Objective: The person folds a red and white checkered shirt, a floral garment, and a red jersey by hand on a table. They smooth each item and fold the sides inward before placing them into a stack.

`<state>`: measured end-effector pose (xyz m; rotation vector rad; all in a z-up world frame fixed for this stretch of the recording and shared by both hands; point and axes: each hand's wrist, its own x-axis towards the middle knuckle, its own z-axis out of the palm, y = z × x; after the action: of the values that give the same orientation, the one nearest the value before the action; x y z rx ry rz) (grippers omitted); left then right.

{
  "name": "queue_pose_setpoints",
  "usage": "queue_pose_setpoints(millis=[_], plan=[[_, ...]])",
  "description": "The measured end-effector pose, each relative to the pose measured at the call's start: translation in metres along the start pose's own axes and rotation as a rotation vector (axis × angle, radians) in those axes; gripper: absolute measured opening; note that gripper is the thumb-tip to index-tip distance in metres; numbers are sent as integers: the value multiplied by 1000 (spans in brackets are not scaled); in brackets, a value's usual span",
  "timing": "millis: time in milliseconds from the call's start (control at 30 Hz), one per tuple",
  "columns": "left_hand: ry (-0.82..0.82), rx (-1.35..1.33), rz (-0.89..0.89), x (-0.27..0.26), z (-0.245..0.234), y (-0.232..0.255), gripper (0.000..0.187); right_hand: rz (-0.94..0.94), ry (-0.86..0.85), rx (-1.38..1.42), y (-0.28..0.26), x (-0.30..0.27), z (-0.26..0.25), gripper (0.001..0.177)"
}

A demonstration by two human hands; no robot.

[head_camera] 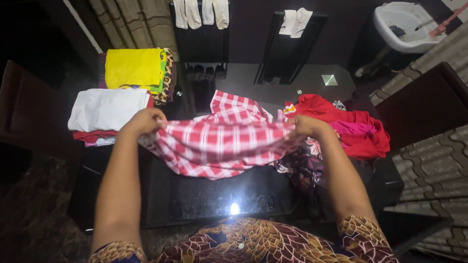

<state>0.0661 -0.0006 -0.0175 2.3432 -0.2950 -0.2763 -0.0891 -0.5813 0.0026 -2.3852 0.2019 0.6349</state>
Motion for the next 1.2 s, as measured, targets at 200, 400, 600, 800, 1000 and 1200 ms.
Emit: queue_pose_setpoints(millis=[200,400,600,800,1000,1200], plan=[[-370,184,-31,41,-2,23,11,-227,-148,-188,35,79,-27,42],[634,267,221,126,36,91,14,-310,701,-242,-19,170,-65,37],[687,-151,294,181,129,62,83,-328,958,-227,-2,240,-7,77],[526,-151,-19,86,238,-18,87,-80,760,249,97,245,146,39],[292,-307,-66,64,314,-78,41,-120,764,416,121,248,205,29],[565,-868,151,62,158,43,21,-510,875,823,25,159,74,45]])
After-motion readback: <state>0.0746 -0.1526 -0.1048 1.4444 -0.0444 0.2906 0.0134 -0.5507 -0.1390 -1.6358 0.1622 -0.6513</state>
